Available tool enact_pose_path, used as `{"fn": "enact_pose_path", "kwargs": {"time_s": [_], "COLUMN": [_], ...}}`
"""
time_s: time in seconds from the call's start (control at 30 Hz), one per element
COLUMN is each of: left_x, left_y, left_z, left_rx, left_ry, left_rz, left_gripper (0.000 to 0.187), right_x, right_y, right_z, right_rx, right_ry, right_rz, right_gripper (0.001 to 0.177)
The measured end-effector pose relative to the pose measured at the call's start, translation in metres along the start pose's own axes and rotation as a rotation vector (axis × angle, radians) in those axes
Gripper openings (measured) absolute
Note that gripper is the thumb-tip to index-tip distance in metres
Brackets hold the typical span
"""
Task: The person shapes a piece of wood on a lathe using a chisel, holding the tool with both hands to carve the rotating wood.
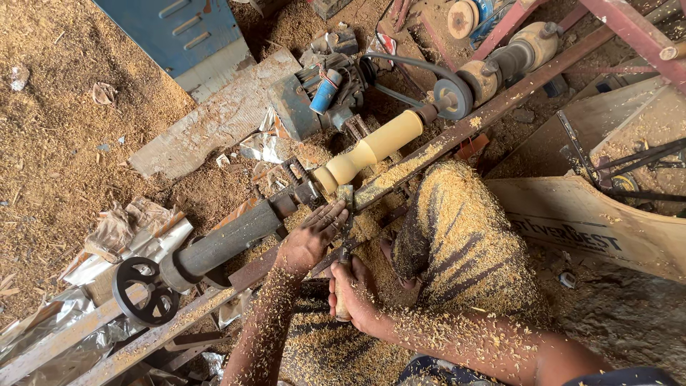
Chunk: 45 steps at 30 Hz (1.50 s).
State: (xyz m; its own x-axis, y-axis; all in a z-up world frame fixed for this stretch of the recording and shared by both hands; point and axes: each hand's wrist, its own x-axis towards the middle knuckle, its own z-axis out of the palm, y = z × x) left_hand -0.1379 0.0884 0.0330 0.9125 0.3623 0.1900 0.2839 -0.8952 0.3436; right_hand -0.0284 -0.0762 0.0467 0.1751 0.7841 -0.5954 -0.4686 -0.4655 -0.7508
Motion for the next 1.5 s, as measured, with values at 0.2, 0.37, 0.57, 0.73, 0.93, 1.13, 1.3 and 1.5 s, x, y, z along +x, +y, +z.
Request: {"fn": "enact_pose_path", "kwargs": {"time_s": [0.2, 0.37, 0.57, 0.73, 0.93, 1.13, 1.3, 1.5], "left_x": [0.000, -0.003, -0.003, -0.002, 0.007, 0.009, 0.007, 0.005], "left_y": [-0.001, 0.001, -0.002, -0.003, 0.005, 0.007, 0.002, 0.002], "left_z": [0.009, 0.013, 0.017, 0.012, -0.003, -0.011, -0.006, 0.011], "left_rx": [0.016, 0.038, 0.006, -0.010, 0.109, 0.041, 0.106, 0.142], "left_ry": [0.015, 0.014, -0.026, -0.085, -0.046, -0.057, -0.033, -0.004], "left_rz": [-0.033, -0.073, -0.063, -0.040, 0.022, 0.030, 0.022, -0.013], "left_gripper": [0.089, 0.083, 0.088, 0.097, 0.091, 0.088, 0.085, 0.080], "right_x": [0.001, 0.003, 0.002, 0.007, 0.018, 0.012, 0.014, 0.025], "right_y": [-0.001, 0.000, 0.001, 0.015, 0.036, 0.024, 0.032, 0.040], "right_z": [-0.001, -0.001, -0.002, -0.007, -0.009, -0.005, -0.004, -0.012], "right_rx": [0.007, 0.008, 0.024, 0.036, 0.165, 0.080, 0.116, 0.135], "right_ry": [-0.020, -0.028, -0.049, -0.067, -0.114, -0.058, -0.071, -0.123], "right_rz": [-0.006, -0.005, -0.009, -0.010, 0.094, -0.016, 0.012, 0.006], "right_gripper": [0.021, 0.023, 0.025, 0.028, 0.031, 0.026, 0.025, 0.027]}}
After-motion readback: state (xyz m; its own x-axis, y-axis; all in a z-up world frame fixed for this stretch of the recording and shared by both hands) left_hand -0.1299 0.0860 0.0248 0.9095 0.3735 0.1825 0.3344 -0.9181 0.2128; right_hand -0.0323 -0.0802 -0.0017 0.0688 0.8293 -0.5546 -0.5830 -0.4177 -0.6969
